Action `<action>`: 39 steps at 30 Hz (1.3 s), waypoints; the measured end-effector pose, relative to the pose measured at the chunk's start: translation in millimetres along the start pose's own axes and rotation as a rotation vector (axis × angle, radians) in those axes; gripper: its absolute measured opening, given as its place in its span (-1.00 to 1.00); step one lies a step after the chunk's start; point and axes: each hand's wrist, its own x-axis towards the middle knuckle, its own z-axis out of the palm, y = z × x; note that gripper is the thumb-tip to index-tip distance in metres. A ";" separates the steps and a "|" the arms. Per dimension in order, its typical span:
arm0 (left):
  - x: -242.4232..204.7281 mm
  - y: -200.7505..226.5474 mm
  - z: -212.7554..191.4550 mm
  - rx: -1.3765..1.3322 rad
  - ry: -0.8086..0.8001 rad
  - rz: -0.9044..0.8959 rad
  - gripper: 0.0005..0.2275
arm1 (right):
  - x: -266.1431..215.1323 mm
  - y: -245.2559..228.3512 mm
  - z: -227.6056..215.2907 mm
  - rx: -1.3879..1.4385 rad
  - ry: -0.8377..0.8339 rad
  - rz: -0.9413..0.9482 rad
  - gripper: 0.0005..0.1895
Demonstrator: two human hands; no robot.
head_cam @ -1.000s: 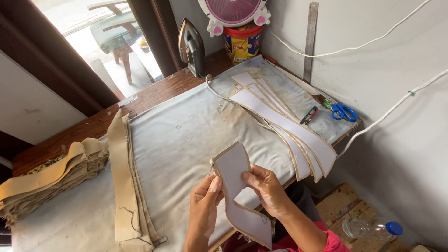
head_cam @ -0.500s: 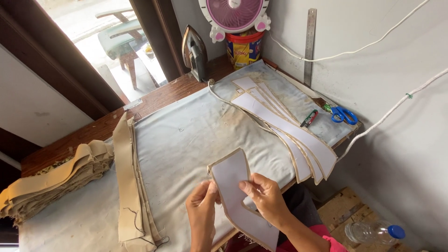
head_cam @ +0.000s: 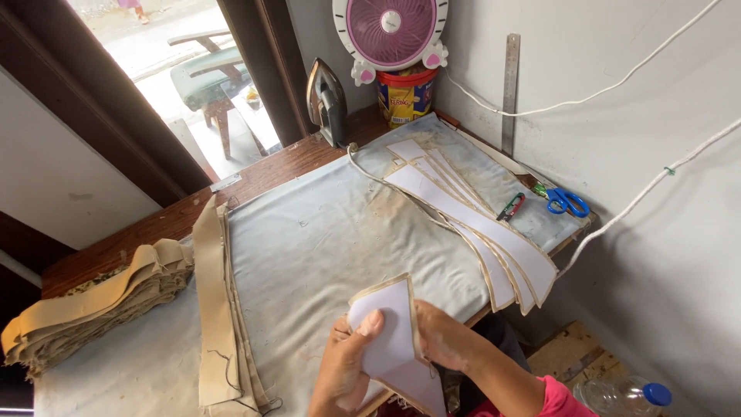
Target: Folding and stacking pre-cut fabric components on a workbench in a sewing factory.
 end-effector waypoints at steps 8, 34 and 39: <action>-6.0 -1.3 -12.2 -0.031 -0.015 -0.012 -0.80 | 6.6 12.9 3.2 -0.143 0.005 -0.076 -0.51; -4.6 -5.0 -11.0 -0.241 -0.288 -0.138 -0.51 | 6.9 18.9 -9.7 -0.179 0.080 -0.102 -0.84; -0.2 -1.1 -18.1 -0.069 -0.103 -0.051 -0.71 | 9.7 14.5 -12.2 -0.030 0.229 -0.046 -0.88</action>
